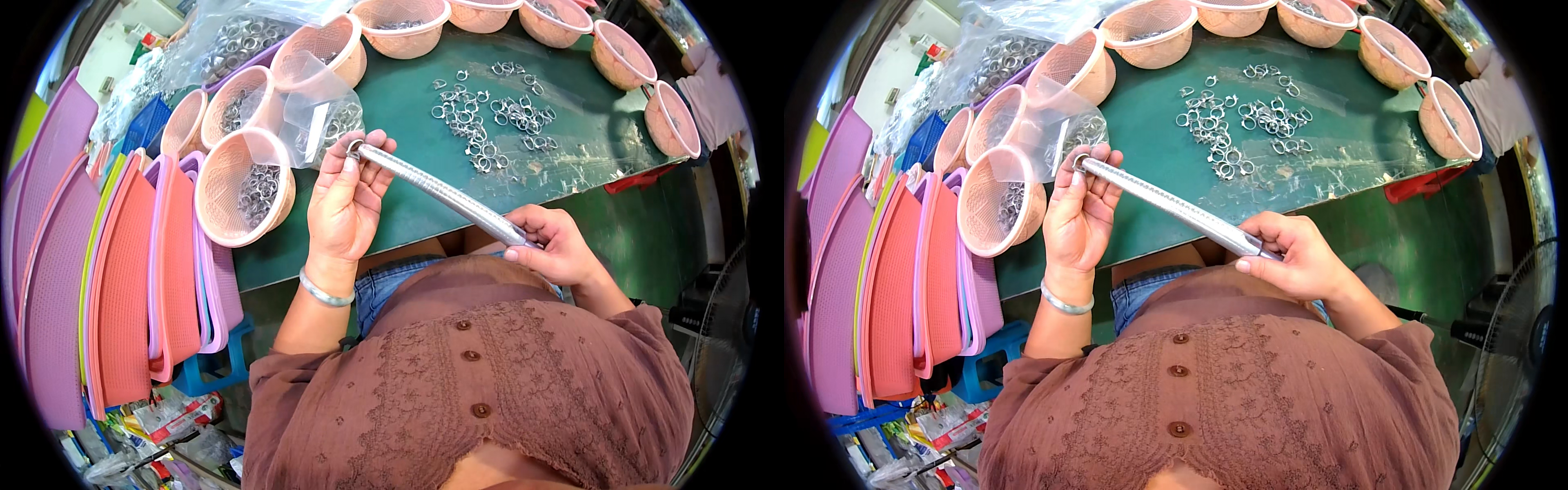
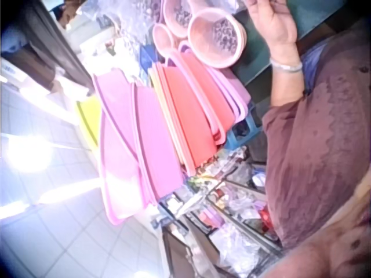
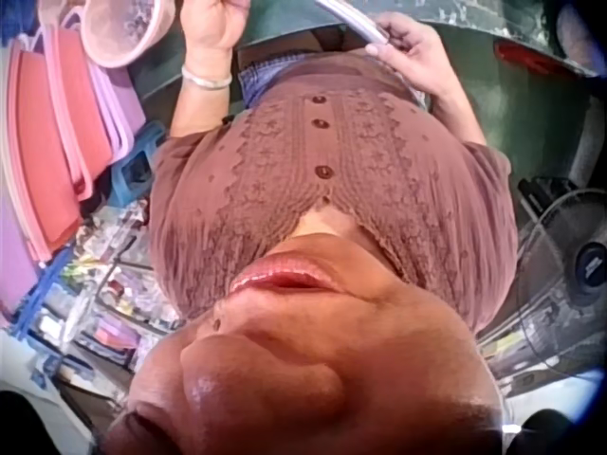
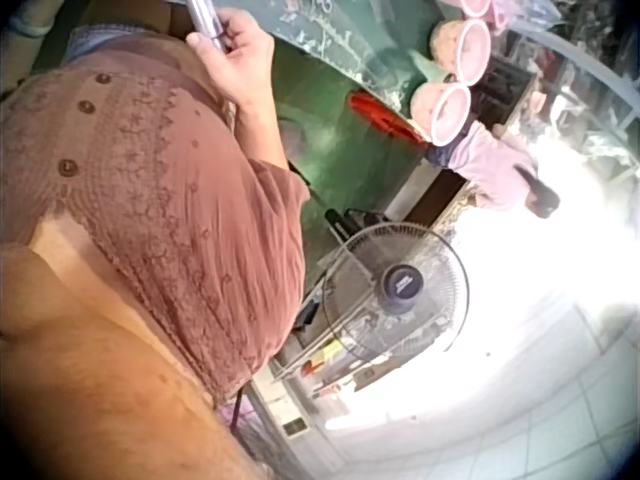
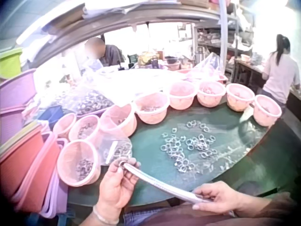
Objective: The person picks up metal rings from a table and slides them one by one onto a ring sizing mandrel, checking their size.
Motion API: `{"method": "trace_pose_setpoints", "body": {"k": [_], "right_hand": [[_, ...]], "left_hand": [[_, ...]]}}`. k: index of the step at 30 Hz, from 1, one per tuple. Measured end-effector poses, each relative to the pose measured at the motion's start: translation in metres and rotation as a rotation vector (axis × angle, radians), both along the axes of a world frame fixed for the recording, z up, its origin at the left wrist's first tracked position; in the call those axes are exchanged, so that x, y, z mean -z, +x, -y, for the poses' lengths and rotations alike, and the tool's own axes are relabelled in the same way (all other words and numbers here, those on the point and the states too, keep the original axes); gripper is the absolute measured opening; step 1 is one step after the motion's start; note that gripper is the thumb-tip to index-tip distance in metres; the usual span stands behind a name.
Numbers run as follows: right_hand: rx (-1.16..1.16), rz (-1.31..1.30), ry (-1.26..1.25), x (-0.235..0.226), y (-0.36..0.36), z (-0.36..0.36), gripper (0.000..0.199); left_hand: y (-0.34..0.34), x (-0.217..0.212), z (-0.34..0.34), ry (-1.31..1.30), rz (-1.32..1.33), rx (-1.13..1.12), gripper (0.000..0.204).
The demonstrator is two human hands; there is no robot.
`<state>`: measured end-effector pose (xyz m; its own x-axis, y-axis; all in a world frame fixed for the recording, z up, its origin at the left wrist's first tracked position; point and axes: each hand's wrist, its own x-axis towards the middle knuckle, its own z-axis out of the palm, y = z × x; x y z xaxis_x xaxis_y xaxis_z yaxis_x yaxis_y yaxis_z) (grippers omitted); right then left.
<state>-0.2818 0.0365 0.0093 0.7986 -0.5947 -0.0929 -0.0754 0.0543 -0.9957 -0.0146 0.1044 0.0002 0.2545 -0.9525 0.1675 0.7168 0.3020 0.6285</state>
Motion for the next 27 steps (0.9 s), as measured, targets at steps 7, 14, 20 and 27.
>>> {"method": "trace_pose_setpoints", "body": {"k": [7, 14, 20, 27], "right_hand": [[0.029, -0.067, -0.397, 0.0, 0.006, 0.002, 0.024], [0.09, -0.093, -0.549, -0.001, 0.015, -0.002, 0.026], [0.106, -0.103, -0.583, 0.003, 0.016, -0.004, 0.027], [0.103, -0.123, -0.616, 0.008, 0.02, -0.003, 0.026]], "left_hand": [[-0.007, -0.005, 0.001, 0.018, -0.035, 0.026, 0.028], [-0.003, 0.002, 0.003, 0.051, -0.048, -0.053, 0.026], [-0.007, -0.006, -0.003, 0.045, -0.156, -0.058, 0.022], [-0.009, 0.0, -0.001, 0.061, -0.064, -0.085, 0.02]]}}
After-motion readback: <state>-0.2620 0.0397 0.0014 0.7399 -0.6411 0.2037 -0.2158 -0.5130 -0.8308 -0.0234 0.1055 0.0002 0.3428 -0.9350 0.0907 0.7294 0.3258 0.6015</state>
